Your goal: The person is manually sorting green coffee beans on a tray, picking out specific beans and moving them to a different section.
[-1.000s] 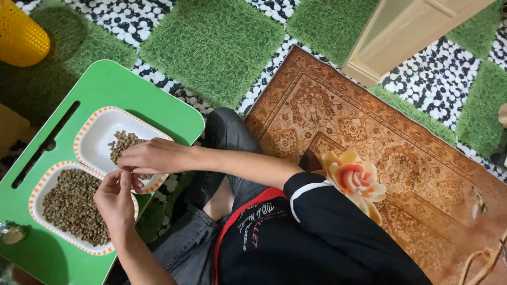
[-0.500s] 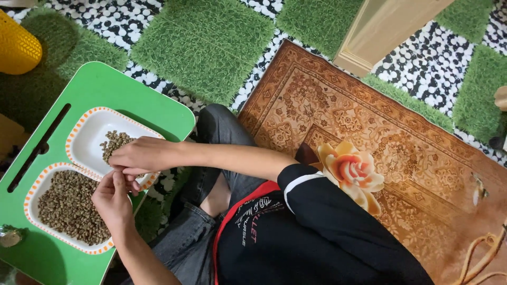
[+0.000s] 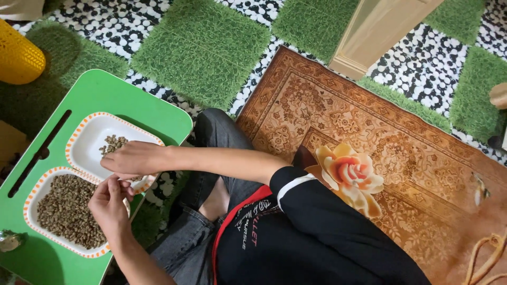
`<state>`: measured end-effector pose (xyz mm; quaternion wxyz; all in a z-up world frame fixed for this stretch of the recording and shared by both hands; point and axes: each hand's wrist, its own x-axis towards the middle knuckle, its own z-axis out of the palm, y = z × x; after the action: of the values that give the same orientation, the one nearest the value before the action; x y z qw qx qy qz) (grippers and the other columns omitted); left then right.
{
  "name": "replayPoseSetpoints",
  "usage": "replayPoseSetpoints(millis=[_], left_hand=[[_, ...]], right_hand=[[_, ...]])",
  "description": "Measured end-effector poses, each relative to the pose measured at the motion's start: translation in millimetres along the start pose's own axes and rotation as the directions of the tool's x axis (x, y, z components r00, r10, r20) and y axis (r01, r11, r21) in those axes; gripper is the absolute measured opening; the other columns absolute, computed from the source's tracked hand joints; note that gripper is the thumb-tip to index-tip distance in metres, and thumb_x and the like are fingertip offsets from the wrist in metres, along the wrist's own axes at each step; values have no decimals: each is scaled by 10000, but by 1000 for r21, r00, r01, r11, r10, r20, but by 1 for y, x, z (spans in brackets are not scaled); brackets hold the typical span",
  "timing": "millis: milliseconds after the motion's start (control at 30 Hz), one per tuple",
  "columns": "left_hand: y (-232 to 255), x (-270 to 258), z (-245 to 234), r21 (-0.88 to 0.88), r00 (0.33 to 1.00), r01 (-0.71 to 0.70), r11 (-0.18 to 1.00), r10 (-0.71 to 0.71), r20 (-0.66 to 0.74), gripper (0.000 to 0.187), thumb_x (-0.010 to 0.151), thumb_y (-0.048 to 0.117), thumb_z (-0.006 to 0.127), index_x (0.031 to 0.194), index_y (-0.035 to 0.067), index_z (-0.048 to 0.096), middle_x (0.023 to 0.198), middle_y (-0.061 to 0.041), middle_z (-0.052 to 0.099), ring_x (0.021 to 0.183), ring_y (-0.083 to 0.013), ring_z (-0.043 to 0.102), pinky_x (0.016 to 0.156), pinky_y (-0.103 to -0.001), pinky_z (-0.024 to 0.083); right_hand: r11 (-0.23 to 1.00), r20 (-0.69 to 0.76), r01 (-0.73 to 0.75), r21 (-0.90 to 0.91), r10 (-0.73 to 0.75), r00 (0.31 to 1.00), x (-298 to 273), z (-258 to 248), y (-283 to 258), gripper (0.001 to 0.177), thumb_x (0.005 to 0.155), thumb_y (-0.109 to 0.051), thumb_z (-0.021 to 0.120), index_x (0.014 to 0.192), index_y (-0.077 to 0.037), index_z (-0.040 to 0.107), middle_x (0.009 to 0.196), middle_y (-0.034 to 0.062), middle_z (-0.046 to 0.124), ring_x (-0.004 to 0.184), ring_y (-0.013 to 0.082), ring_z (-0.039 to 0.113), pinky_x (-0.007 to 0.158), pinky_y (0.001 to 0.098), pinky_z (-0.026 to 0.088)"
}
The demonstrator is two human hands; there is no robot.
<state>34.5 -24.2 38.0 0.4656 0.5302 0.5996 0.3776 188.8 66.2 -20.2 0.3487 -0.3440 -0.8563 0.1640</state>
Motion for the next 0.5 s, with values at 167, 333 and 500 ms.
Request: replayPoseSetpoints(millis=[167, 333, 500], left_hand=[[-2, -8, -2, 119, 1000, -18, 993, 20, -11, 178, 1181, 50, 530, 1229, -55, 665, 864, -72, 625, 668, -116, 563, 546, -215, 411], [-14, -11, -2, 318, 978, -179, 931, 203, -44, 109, 1158, -60, 618, 1153, -155, 671, 823, -139, 648, 618, -158, 554, 540, -256, 432], [12, -24, 14, 562, 942, -254, 787, 332, -38, 115, 1054, -120, 651, 1125, -178, 720, 802, -183, 670, 629, -207, 556, 557, -322, 431]], right_hand=[[997, -14, -73, 4, 73, 997, 4, 12, 21, 142, 787, -41, 646, 879, -47, 538, 657, 70, 659, 439, 177, 597, 379, 355, 481], [962, 65, -160, 219, 150, 987, 0, 1, 9, 133, 844, -190, 724, 829, -92, 635, 741, 49, 737, 515, 159, 705, 453, 258, 598], [948, 28, -117, 296, 114, 993, -14, -14, -17, 329, 819, -426, 660, 678, -130, 626, 616, -6, 684, 513, 220, 649, 516, 369, 519]])
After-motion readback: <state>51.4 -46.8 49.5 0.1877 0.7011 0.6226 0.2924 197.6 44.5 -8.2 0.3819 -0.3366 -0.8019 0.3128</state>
